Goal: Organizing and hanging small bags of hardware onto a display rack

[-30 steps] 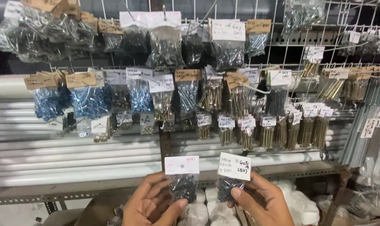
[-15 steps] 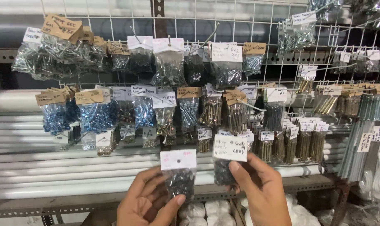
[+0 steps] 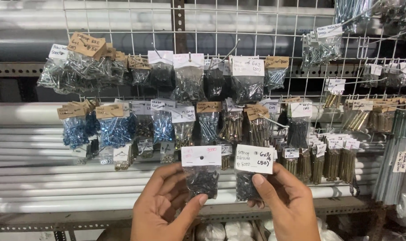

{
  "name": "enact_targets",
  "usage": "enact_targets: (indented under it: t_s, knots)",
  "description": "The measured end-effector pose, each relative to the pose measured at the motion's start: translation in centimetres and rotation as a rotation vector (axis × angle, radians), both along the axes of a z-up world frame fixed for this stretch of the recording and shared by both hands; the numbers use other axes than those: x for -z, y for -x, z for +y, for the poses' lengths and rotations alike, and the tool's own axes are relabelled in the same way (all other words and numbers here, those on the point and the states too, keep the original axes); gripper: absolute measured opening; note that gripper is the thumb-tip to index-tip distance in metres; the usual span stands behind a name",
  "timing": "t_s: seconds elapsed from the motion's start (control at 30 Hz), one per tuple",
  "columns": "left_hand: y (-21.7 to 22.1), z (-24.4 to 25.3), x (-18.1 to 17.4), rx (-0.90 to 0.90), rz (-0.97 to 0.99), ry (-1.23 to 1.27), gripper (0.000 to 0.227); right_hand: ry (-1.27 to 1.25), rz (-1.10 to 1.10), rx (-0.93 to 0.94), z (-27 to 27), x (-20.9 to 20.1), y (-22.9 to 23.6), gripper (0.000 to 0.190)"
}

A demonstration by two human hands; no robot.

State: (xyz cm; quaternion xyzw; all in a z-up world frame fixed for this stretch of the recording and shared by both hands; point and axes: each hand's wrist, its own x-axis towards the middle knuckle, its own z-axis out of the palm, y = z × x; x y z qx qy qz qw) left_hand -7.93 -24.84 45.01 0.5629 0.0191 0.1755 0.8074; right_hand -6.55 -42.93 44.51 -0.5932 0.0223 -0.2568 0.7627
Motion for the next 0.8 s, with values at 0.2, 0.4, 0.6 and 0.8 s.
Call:
enact_targets:
  t_s: [0.2,0.4,0.6,0.8]
  knots:
    - [0.0,-0.1,0.2,0.005,-0.029,0.086,0.070,-0.002,-0.021,0.008,0.6,-0.6,0.7,0.065]
    - [0.2,0.3,-0.5,-0.008,-0.002,0.134,0.075,0.193,-0.101,0.062,-0.6,1.9,-2.3,0.033]
    - [-1.7,1.7,1.9,0.011,-0.343,-0.091,0.047,0.189,0.023,0.077,3.3,-1.0,-0.4,0.033]
    - [-1.9,4.0,1.6,-0.024,-0.349,-0.224,0.052,0.386,0.129,0.087,6.3,-3.2,0.3,0.036]
